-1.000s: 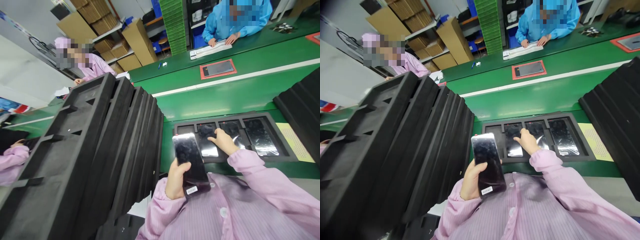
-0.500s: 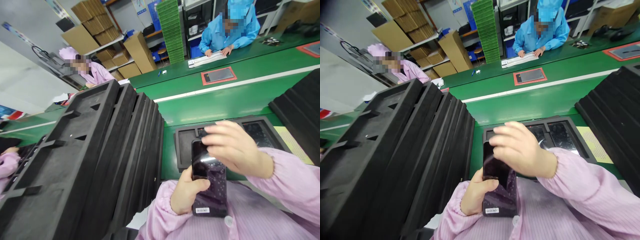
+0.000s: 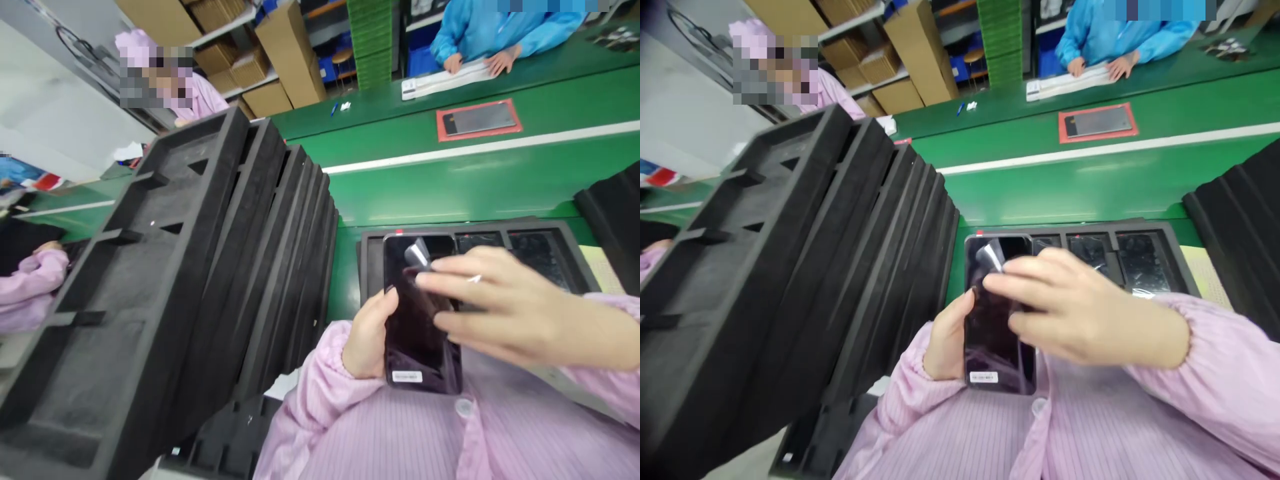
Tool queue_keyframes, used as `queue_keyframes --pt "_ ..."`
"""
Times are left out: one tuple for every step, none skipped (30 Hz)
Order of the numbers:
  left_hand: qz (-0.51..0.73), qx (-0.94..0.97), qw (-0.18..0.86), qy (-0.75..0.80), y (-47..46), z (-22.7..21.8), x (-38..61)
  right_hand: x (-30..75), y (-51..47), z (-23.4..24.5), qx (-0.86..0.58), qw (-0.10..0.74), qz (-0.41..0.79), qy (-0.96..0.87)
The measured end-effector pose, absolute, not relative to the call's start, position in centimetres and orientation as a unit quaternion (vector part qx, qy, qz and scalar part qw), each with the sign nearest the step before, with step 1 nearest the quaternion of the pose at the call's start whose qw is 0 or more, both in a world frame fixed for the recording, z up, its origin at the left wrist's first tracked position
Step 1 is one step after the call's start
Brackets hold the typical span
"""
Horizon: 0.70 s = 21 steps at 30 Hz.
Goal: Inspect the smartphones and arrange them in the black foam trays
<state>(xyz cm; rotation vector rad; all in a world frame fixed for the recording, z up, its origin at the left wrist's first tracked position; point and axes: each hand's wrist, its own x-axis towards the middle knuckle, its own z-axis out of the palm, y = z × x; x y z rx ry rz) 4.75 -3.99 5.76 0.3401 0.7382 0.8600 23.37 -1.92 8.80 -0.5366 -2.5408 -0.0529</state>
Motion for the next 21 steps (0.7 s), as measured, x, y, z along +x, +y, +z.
queue_keyframes --pt "0.413 0.136 0.833 0.342 -3.9 5.7 5.0 23.5 -1.5 8.3 -0.232 0.285 -0.029 -0.930" --pt "0.418 0.118 0.833 0.343 -3.9 5.7 5.2 23.4 -1.1 7.8 -0.261 0.299 -0.036 -0.917" --pt "0.418 0.108 0.833 0.345 -3.8 5.7 5.4 23.3 -0.8 7.3 -0.288 0.313 -0.041 -0.904" --pt "0.416 0.102 0.835 0.345 -3.8 5.7 5.6 23.1 -0.5 6.9 -0.315 0.327 -0.044 -0.890" --pt "0.411 0.099 0.839 0.344 -3.9 5.8 5.7 22.8 -0.3 6.6 -0.341 0.340 -0.045 -0.875" --pt "0.403 0.095 0.843 0.343 -3.9 5.8 5.8 22.5 -0.2 6.4 -0.366 0.355 -0.046 -0.859" --pt "0.396 0.090 0.847 0.344 -3.8 5.8 5.7 22.3 -0.1 6.2 -0.384 0.367 -0.047 -0.846" --pt "0.392 0.085 0.847 0.349 -3.7 5.7 5.6 22.1 -0.1 6.1 -0.388 0.375 -0.042 -0.841" --pt "0.393 0.082 0.842 0.359 -3.5 5.4 5.4 22.0 -0.3 5.9 -0.370 0.377 -0.025 -0.849" --pt "0.400 0.083 0.832 0.376 -3.1 4.9 5.1 22.2 -0.5 5.7 -0.332 0.371 0.007 -0.867" --pt "0.413 0.092 0.814 0.399 -2.6 4.2 4.8 22.6 -0.7 5.3 -0.285 0.358 0.049 -0.888" --pt "0.428 0.118 0.785 0.432 -2.0 3.3 4.3 23.2 -1.1 4.8 -0.246 0.338 0.095 -0.903" --pt "0.442 0.154 0.749 0.469 -1.2 2.2 3.9 24.1 -1.5 4.0 -0.237 0.315 0.134 -0.909" --pt "0.452 0.199 0.707 0.507 -0.4 0.9 3.6 25.2 -1.9 3.0 -0.264 0.293 0.156 -0.906" --pt "0.450 0.249 0.666 0.539 0.5 -0.5 3.3 26.5 -2.4 1.7 -0.323 0.272 0.157 -0.893" --pt "0.444 0.282 0.642 0.558 1.4 -2.0 3.2 27.9 -3.0 0.3 -0.403 0.246 0.136 -0.871" --pt "0.435 0.304 0.625 0.573 2.2 -3.4 3.2 29.3 -3.6 -1.1 -0.457 0.222 0.100 -0.856" --pt "0.423 0.320 0.613 0.586 2.9 -4.8 3.4 30.6 -4.2 -2.6 -0.480 0.199 0.060 -0.852" --pt "0.412 0.331 0.601 0.600 3.5 -6.1 3.6 31.7 -4.9 -3.9 -0.487 0.173 0.026 -0.856" --pt "0.399 0.345 0.585 0.616 4.1 -7.2 4.0 32.5 -5.5 -5.1 -0.488 0.158 -0.012 -0.859" --pt "0.386 0.361 0.567 0.631 4.6 -8.1 4.4 33.0 -6.1 -6.2 -0.486 0.147 -0.038 -0.861"
